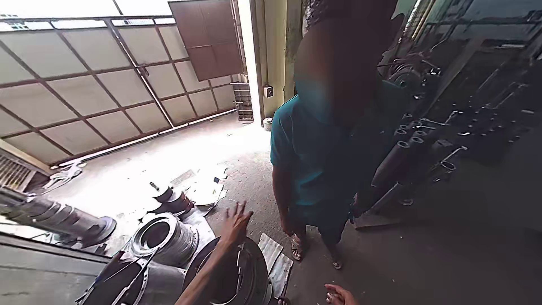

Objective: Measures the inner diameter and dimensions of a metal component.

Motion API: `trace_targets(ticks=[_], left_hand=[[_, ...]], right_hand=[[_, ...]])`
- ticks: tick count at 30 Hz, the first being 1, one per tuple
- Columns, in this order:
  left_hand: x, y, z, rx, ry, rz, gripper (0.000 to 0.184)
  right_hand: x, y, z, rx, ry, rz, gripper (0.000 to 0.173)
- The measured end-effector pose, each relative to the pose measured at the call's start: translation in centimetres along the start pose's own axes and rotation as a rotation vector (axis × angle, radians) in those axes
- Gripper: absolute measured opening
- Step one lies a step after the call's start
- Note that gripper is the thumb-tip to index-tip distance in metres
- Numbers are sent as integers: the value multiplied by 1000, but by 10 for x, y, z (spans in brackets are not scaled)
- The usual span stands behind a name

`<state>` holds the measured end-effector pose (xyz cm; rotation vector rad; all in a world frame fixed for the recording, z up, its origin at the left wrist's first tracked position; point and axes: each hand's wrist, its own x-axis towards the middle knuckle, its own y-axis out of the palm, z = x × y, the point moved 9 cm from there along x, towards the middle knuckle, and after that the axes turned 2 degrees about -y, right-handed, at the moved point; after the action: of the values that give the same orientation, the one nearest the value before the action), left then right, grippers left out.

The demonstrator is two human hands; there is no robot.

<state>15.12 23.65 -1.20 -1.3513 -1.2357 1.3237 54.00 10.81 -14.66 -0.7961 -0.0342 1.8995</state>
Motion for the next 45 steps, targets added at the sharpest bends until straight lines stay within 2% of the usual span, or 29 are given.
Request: trace_targets(ticks=[2, 4, 6, 7, 11, 13, 17, 21, 23, 25, 27, 28, 31, 33, 35, 37, 40, 45], left_hand=[[3, -5, -41, -44, 68, 9, 67], [-10, 4, -69, -113, 120, 14, 55], [-29, 19, -74, -200, 85, 39, 40], [-34, 20, -71, -242, 39, 44, 38], [-50, 21, -72, -284, -101, 25, 52], [-53, 23, -70, -268, -137, 56, 64], [-77, 39, -60, -251, -136, 150, 86], [-133, 30, -54, -163, -64, -22, 100], [-160, 25, -25, -120, -125, -150, 105], [-177, 22, 12, -89, -187, -253, 94], [-181, 22, 41, -142, -207, -303, 58], [-180, 22, 55, -163, -220, -308, 45], [-159, 20, 89, -196, -212, -321, 31], [-130, 17, 95, -191, -141, -326, 19], [-93, 7, 89, -159, -72, -283, 15], [-63, -3, 76, -120, -1, -236, 16], [-33, -9, 38, -122, 82, -210, 30], [-20, 9, -43, -156, 108, -64, 25]], right_hand=[[6, 2, 5, 2, -10, 4, 36], [9, 10, 5, 6, -22, 10, 36], [8, 14, 2, 12, -24, -3, 35], [10, 15, 3, 21, -38, -17, 34], [11, 36, -16, 14, 9, 14, 33], [17, 42, -19, -39, 35, 57, 34], [29, 48, 0, -54, 6, 103, 34], [44, 43, 16, -101, -25, 108, 36], [47, 39, 24, -96, -44, 91, 35], [49, 39, 28, -88, -57, 99, 36], [48, 38, 25, -93, -46, 112, 37], [45, 37, 24, -78, -43, 133, 37], [38, 37, 31, 55, -95, 167, 38], [34, 34, 31, 108, -83, 152, 37], [35, 29, 26, 75, -59, 122, 36], [38, 26, 21, 26, -48, 112, 35], [41, 26, 17, 13, -52, 112, 35], [40, 33, 8, 8, -43, 113, 35]])
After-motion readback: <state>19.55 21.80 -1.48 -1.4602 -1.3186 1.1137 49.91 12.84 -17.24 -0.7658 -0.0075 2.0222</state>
